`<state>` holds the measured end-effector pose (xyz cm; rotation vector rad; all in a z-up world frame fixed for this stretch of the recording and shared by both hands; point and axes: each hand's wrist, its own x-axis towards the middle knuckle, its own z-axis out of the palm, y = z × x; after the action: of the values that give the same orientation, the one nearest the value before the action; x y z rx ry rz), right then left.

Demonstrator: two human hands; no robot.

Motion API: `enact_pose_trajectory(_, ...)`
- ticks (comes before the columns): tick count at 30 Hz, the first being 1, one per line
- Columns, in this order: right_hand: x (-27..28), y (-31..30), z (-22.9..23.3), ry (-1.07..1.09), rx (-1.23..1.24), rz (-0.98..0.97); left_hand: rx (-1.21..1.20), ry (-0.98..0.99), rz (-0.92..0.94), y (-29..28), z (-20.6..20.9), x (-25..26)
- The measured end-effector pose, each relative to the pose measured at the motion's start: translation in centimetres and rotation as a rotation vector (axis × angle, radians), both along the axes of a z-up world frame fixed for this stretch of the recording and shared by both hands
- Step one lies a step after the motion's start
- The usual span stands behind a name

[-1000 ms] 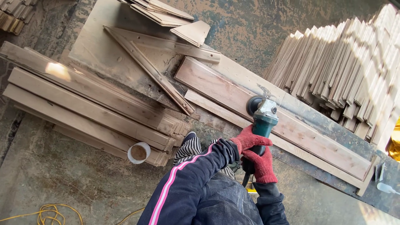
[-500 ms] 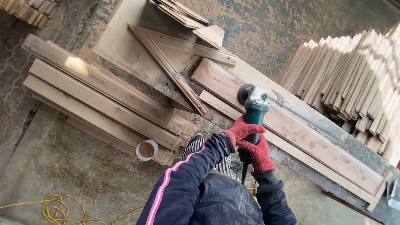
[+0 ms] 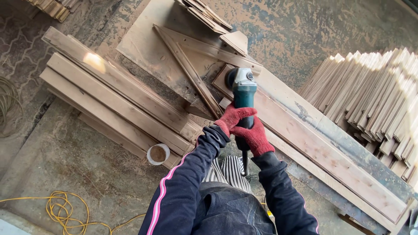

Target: Sanding the surface of a wooden board using an electric angle grinder.

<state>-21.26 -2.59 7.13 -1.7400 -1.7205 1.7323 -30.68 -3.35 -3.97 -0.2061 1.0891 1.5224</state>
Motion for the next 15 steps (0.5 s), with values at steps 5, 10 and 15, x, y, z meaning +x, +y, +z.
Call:
enact_pose_trajectory(5,-3.0,0.5,0.3,-0.073,0.044,0.124,-0.075,0.068,-0.005,0.3,-1.0,-3.1)
enact_pose_trajectory(10,-2.6,1.3,-0.7,-0.074,0.043,0.135,-0.059,0.066,0.015,0.4,-0.4,-3.4)
enact_pose_trajectory(15,0.5,1.0,1.8,-0.084,0.013,0.086,-0.038,0.032,-0.011,1.2,-0.2,0.8)
